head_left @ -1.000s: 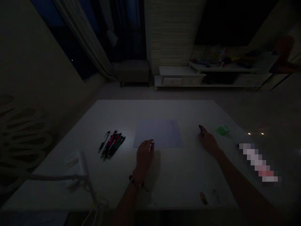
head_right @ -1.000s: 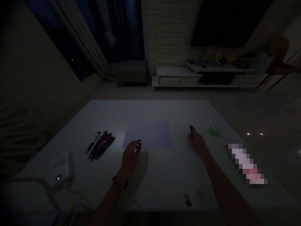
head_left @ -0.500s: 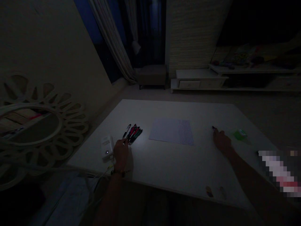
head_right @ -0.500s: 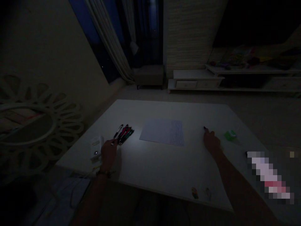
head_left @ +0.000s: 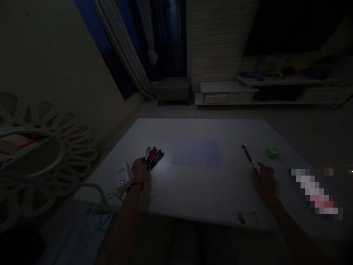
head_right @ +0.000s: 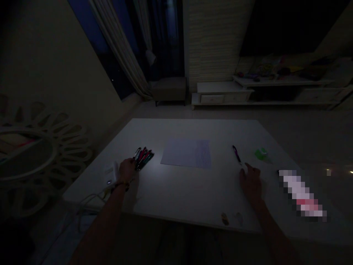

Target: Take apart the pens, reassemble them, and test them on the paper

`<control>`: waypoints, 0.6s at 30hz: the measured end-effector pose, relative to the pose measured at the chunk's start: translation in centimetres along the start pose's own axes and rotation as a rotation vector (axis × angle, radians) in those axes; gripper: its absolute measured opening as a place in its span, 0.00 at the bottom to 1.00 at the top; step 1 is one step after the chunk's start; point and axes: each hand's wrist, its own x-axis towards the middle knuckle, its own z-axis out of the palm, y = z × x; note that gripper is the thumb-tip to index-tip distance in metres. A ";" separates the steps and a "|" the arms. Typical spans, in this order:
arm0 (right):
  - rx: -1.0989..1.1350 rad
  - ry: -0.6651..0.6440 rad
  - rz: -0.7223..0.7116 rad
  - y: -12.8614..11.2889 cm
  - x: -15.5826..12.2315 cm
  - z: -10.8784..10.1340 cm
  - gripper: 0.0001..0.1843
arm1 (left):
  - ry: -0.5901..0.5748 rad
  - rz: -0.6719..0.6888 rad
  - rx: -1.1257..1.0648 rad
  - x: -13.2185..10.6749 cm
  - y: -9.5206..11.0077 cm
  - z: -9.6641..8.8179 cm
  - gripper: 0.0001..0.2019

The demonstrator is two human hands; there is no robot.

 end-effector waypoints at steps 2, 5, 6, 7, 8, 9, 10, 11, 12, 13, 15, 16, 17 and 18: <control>0.049 -0.005 0.005 0.4 -0.7 -0.4 0.24 | -0.018 -0.002 0.014 0.4 0.1 -0.1 0.15; 0.076 -0.004 0.019 0.5 -1.0 -0.6 0.23 | -0.098 0.005 0.029 0.9 0.1 -0.6 0.14; 0.072 0.000 0.028 0.5 -0.9 -0.6 0.23 | -0.122 0.014 0.035 1.1 0.1 -0.8 0.14; 0.063 0.000 0.039 0.4 -0.9 -0.6 0.22 | -0.145 0.025 0.039 1.1 0.2 -0.9 0.13; 0.052 -0.004 0.053 0.3 -0.8 -0.6 0.22 | -0.156 0.032 0.043 1.1 0.2 -1.1 0.13; 0.044 -0.011 0.064 0.2 -0.8 -0.5 0.22 | -0.152 0.037 0.044 1.1 0.2 -1.2 0.13; 0.038 -0.018 0.072 0.1 -0.7 -0.5 0.22 | -0.131 0.045 0.043 0.9 0.3 -1.2 0.14; 0.037 -0.026 0.080 0.1 -0.7 -0.6 0.22 | -0.092 0.058 0.042 0.7 0.4 -1.3 0.14; 0.040 -0.033 0.082 0.1 -0.7 -0.6 0.22 | -0.041 0.078 0.042 0.4 0.5 -1.3 0.15; 0.048 -0.038 0.079 0.1 -0.7 -0.6 0.22 | 0.007 0.105 0.044 0.1 0.7 -1.2 0.16; 0.066 -0.037 0.071 0.2 -0.7 -0.6 0.22 | 0.066 0.170 0.048 -0.8 1.1 -0.9 0.17; 0.072 -0.034 0.069 0.2 -0.7 -0.6 0.22 | 0.072 0.201 0.050 -1.2 1.4 -0.7 0.16; 0.077 -0.029 0.070 0.3 -0.7 -0.5 0.22 | 0.072 0.224 0.052 -1.7 1.6 -0.6 0.16; 0.081 -0.026 0.067 0.3 -0.7 -0.5 0.21 | 0.069 0.237 0.053 -2.0 1.8 -0.4 0.15</control>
